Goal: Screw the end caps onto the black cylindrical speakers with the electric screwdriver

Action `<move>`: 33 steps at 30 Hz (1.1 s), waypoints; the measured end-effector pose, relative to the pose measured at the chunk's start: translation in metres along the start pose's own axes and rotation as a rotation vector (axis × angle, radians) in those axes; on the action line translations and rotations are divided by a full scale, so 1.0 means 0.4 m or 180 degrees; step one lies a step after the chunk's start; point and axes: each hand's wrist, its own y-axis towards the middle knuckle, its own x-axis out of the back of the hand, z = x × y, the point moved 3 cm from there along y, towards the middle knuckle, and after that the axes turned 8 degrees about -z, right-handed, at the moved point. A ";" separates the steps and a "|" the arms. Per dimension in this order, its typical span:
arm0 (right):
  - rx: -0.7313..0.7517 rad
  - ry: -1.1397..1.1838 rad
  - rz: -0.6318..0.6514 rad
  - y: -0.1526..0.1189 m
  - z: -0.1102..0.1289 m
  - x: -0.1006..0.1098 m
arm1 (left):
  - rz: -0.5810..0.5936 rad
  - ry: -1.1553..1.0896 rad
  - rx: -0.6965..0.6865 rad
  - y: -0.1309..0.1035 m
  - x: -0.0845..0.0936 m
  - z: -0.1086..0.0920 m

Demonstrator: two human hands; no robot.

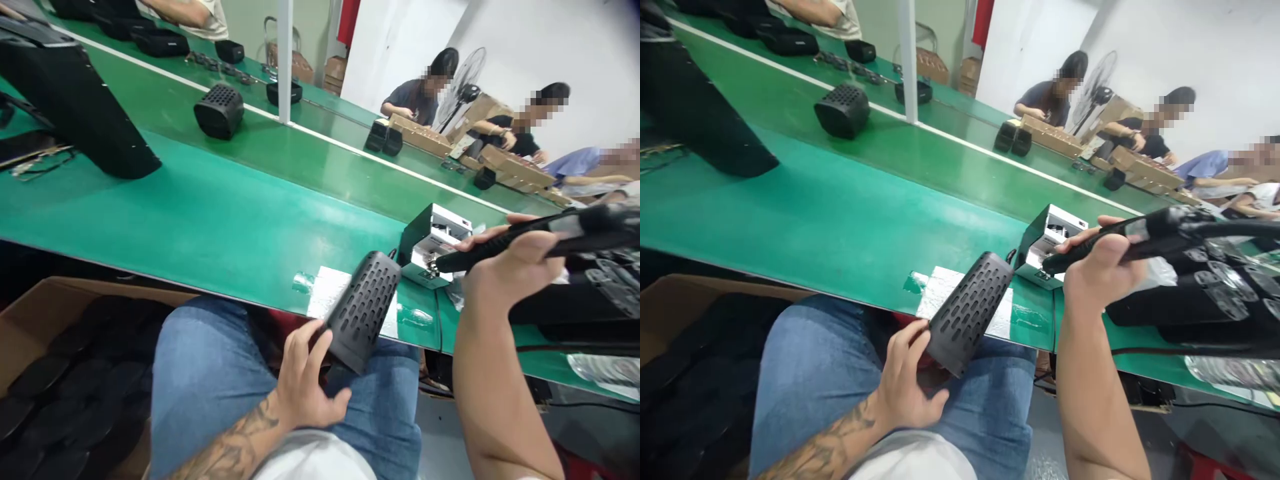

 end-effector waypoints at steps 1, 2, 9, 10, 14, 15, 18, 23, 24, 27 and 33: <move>0.0227 -0.0142 -0.0098 0.021 -0.025 0.012 | 0.0001 -0.0081 -0.0058 -0.025 0.001 -0.017; 0.0384 -0.0235 -0.0079 0.037 -0.051 0.022 | 0.0064 -0.0120 -0.0147 -0.045 -0.001 -0.031; 0.0262 -0.0339 -0.0123 0.061 -0.157 0.086 | 0.0992 -0.0308 -0.1835 0.070 -0.033 -0.116; 0.0219 -0.0302 -0.0081 0.057 -0.154 0.090 | 0.1049 -0.0155 -0.1982 0.116 -0.037 -0.125; 0.0043 -0.0064 0.0130 0.043 -0.108 0.098 | 0.2069 -0.0036 -0.1981 0.286 -0.078 -0.138; -0.0001 0.0013 0.0116 0.042 -0.091 0.100 | 0.2301 -0.0113 -0.1888 0.316 -0.091 -0.136; -0.0075 0.0280 -0.0056 0.038 -0.031 0.112 | 0.2571 -0.0114 -0.1751 0.366 -0.128 -0.121; -0.0343 0.0770 0.0540 -0.003 0.061 0.141 | 0.2014 0.0706 -0.1227 0.378 -0.154 -0.085; -0.0440 0.0863 0.0822 -0.022 0.074 0.143 | 0.1929 0.0830 -0.1115 0.379 -0.154 -0.078; -0.0554 0.1074 0.1345 -0.086 0.099 0.145 | 0.1879 0.1015 -0.0984 0.380 -0.154 -0.070; -0.0784 0.1409 0.1433 -0.153 0.078 0.122 | 0.2024 0.1301 -0.0927 0.387 -0.148 -0.084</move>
